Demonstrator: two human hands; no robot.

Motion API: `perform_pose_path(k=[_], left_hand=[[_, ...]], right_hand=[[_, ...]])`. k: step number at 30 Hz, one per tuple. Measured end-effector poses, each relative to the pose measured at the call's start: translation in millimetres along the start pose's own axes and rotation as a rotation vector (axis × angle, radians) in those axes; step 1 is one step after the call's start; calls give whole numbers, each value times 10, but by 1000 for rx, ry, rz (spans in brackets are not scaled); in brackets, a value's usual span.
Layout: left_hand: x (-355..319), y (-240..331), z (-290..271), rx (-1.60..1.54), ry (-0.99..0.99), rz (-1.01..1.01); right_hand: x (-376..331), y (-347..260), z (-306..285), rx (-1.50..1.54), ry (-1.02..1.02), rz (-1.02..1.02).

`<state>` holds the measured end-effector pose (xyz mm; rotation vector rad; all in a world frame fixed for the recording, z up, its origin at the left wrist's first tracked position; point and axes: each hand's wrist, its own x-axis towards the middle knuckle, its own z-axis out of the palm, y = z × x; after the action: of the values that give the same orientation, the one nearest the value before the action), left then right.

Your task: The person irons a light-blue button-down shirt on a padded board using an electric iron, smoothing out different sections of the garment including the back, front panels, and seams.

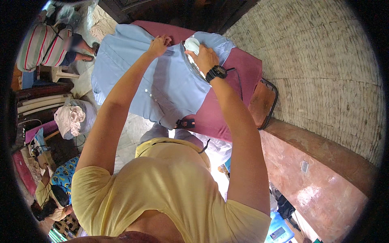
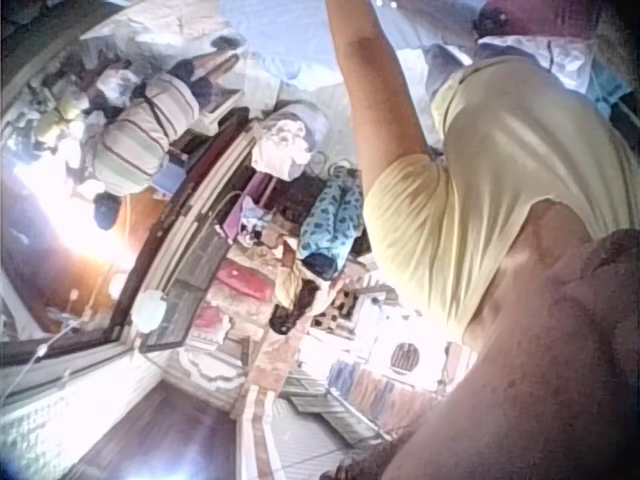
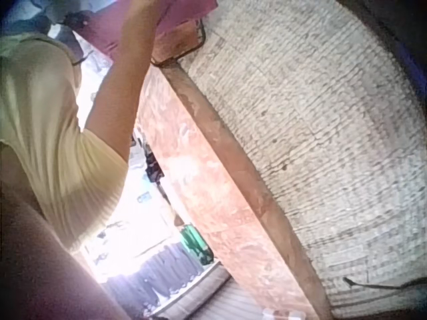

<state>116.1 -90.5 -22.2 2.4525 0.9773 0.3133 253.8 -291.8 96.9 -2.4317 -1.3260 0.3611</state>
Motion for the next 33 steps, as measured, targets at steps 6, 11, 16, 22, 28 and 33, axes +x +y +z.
perform_pose_path(k=[6,11,16,22,28,33], left_hand=[[17,-47,93,-1,23,72],[-6,-60,107,8,13,25],[0,-17,48,-25,-19,18],[38,174,40,155,-74,-16],[100,457,58,138,-193,-11],[153,317,77,27,-252,-74]], right_hand=[[202,19,84,9,81,11],[135,58,48,38,31,-16],[193,11,56,3,51,15],[-297,270,110,134,-37,-37],[-1321,817,-267,-26,-70,-97],[-1240,705,-247,-13,-14,-59]])
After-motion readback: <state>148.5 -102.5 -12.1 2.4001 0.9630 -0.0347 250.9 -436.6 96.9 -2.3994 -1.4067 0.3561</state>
